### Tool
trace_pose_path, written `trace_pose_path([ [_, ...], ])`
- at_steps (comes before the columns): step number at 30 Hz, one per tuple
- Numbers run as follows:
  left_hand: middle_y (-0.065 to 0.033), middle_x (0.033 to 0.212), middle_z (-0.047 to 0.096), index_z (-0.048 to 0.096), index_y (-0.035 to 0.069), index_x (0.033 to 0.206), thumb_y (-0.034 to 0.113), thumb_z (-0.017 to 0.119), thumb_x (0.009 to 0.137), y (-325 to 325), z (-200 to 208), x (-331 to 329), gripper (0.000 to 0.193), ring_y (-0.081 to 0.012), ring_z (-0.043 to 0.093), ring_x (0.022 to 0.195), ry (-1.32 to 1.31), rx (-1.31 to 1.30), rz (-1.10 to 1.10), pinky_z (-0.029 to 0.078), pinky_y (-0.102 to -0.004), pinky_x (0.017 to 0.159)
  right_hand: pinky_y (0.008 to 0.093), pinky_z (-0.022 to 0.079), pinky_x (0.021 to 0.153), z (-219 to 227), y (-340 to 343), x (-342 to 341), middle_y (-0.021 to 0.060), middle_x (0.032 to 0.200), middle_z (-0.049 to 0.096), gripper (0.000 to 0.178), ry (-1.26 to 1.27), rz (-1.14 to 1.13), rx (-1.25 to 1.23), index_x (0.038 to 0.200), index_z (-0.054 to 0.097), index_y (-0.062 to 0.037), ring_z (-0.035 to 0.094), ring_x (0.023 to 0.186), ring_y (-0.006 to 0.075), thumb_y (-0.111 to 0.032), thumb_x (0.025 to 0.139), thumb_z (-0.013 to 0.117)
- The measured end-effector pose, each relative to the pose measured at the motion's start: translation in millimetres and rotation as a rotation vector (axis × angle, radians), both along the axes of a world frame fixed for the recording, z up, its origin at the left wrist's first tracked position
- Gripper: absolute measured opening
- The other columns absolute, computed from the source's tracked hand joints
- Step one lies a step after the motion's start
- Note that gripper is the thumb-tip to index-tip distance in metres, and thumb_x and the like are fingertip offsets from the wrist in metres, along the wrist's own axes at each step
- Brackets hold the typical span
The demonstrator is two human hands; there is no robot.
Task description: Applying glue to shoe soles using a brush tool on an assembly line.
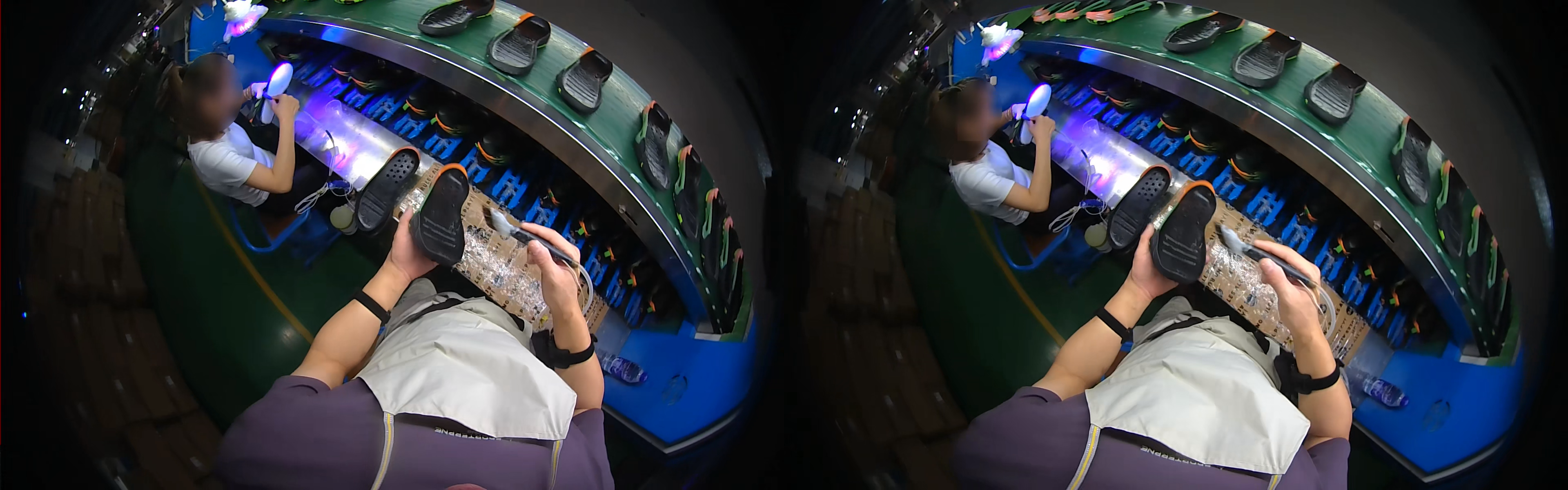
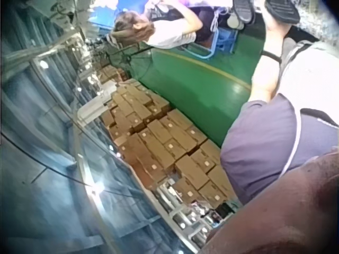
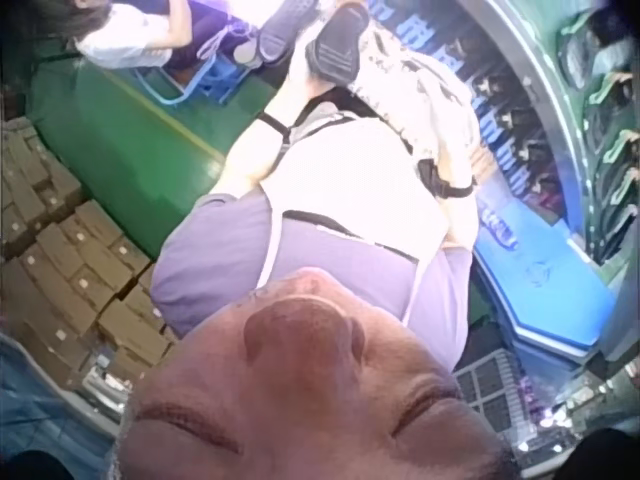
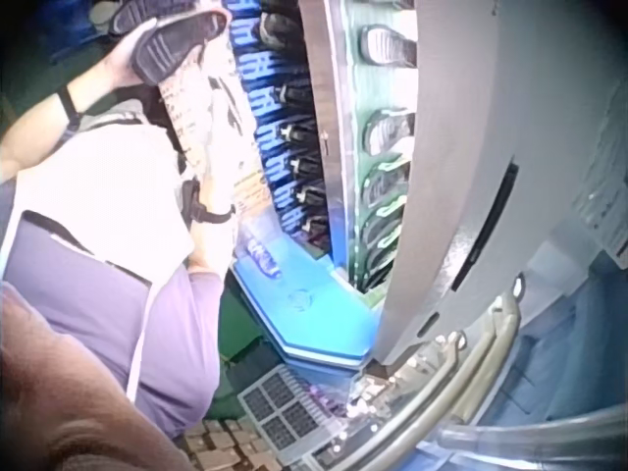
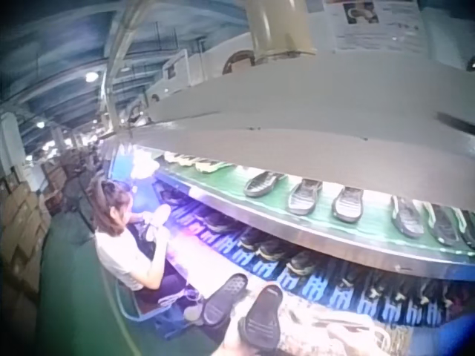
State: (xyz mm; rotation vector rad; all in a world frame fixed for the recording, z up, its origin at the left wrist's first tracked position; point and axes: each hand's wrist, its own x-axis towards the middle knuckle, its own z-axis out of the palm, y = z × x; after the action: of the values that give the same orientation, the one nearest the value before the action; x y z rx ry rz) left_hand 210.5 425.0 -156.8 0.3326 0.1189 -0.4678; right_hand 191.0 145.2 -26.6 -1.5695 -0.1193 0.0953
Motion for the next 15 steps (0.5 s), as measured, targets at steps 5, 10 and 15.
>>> trace_pose_path([
  [5, -0.0174, 0.142, 0.065, 0.053, 0.008, 0.154, 0.068, 0.03, 0.105, 26, -40, -1, 0.081, -0.0349, 0.065, 0.126, 0.144, -0.019, -0.064, 0.049, -0.0528, 0.113, 0.0241, 0.049, 0.072, -27, -21, -17, 0.002, 0.091, 0.069, 0.032, 0.06, -0.039, -0.105, 0.123, 0.075, 0.0004, 0.06, 0.079, 0.0088, -0.02, 0.099, 0.074],
  [10, -0.0192, 0.143, 0.065, 0.055, 0.005, 0.152, 0.07, 0.032, 0.104, 54, -90, 42, 0.083, -0.0396, 0.064, 0.126, 0.224, 0.04, -0.01, 0.049, -0.0544, 0.113, 0.0246, 0.047, 0.073, -38, -26, -25, 0.0015, 0.092, 0.068, 0.034, 0.132, -0.112, -0.056, 0.124, 0.075, 0.0005, 0.058, 0.08, 0.0092, -0.023, 0.099, 0.074],
  [15, -0.0227, 0.149, 0.059, 0.052, 0.004, 0.153, 0.077, 0.025, 0.103, 67, -128, 52, 0.092, -0.0462, 0.057, 0.133, 0.364, -0.085, 0.076, 0.045, -0.0625, 0.113, 0.0243, 0.047, 0.073, -37, -30, -27, 0.0014, 0.09, 0.066, 0.034, 0.134, -0.102, -0.08, 0.125, 0.074, 0.0005, 0.058, 0.079, 0.0093, -0.023, 0.1, 0.074],
])
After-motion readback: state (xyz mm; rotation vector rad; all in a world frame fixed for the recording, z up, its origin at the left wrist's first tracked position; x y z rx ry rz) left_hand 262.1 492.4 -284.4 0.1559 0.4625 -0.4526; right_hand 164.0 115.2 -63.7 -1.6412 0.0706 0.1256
